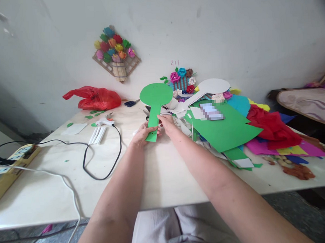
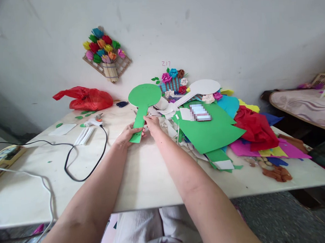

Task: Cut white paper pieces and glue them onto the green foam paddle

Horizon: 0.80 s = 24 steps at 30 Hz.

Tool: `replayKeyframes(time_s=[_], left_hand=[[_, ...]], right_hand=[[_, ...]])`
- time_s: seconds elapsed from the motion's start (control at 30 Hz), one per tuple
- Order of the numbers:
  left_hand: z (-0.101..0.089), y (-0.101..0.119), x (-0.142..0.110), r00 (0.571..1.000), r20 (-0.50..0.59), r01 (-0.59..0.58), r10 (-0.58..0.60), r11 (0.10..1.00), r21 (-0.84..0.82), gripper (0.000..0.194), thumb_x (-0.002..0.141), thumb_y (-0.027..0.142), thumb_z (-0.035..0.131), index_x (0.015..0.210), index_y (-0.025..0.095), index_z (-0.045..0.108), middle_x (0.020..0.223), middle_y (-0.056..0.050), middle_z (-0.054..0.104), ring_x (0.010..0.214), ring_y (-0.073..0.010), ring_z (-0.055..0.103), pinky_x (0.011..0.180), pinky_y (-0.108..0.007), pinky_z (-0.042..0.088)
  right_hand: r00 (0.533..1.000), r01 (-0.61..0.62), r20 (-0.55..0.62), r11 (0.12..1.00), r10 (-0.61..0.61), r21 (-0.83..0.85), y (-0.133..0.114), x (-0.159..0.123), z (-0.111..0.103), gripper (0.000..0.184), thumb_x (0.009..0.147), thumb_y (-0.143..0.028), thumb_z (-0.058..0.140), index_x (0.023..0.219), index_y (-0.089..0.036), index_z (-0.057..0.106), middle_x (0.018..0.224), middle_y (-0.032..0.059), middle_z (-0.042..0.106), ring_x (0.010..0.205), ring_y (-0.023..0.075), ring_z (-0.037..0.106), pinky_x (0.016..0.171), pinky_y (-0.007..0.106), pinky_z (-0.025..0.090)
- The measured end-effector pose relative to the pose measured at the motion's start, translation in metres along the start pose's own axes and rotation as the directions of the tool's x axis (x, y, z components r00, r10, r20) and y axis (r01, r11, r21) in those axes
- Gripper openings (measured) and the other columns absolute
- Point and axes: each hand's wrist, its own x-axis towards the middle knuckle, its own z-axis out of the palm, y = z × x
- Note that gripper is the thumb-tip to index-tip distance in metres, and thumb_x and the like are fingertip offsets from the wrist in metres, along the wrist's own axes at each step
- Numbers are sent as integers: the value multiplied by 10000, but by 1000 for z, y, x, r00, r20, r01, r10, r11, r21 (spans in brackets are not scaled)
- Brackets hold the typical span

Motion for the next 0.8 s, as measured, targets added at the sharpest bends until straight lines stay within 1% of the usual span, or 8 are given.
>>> replayKeyframes(time_s=[0.13,0.3,0.47,0.63,0.8], left_hand=[[1,-1,1,999,-33,-13,14,1000,8,455,576,156,737,986,109,548,716,-42,642,549,-106,587,629,-274,507],[1,-5,4,997,-55,-52,54,998,46,438,582,191,738,962,115,532,688,-40,637,555,-127,599,583,-266,498],[0,-6,4,996,-70,-51,56,996,75,444,575,197,739,959,118,531,686,-38,639,553,-129,600,567,-258,488],[2,-4,2,996,-64,-50,55,995,82,460,570,208,734,970,124,523,685,-40,645,551,-132,602,553,-251,481],[6,-3,0,994,-97,-42,51,995,96,461,551,201,747,942,126,514,667,-37,645,528,-133,599,534,-252,481]], right_hand=[[1000,-8,-5,999,8,-37,5,3,-1,191,681,-294,602,582,-131,593,471,-29,543,424,75,460,392,185,296],[999,-32,-18,999,32,-24,8,6,-1,187,661,-308,619,594,-134,601,482,-27,556,439,83,479,396,185,298],[996,-73,-53,997,74,31,5,5,0,145,640,-262,640,583,-136,598,476,-24,565,440,86,495,389,182,305],[986,-138,-77,984,147,110,1,3,0,98,628,-211,656,608,-130,604,503,-5,600,451,98,520,373,186,328],[973,-201,-79,963,218,182,0,3,2,65,642,-169,646,614,-133,599,482,-13,589,410,97,497,355,198,335]])
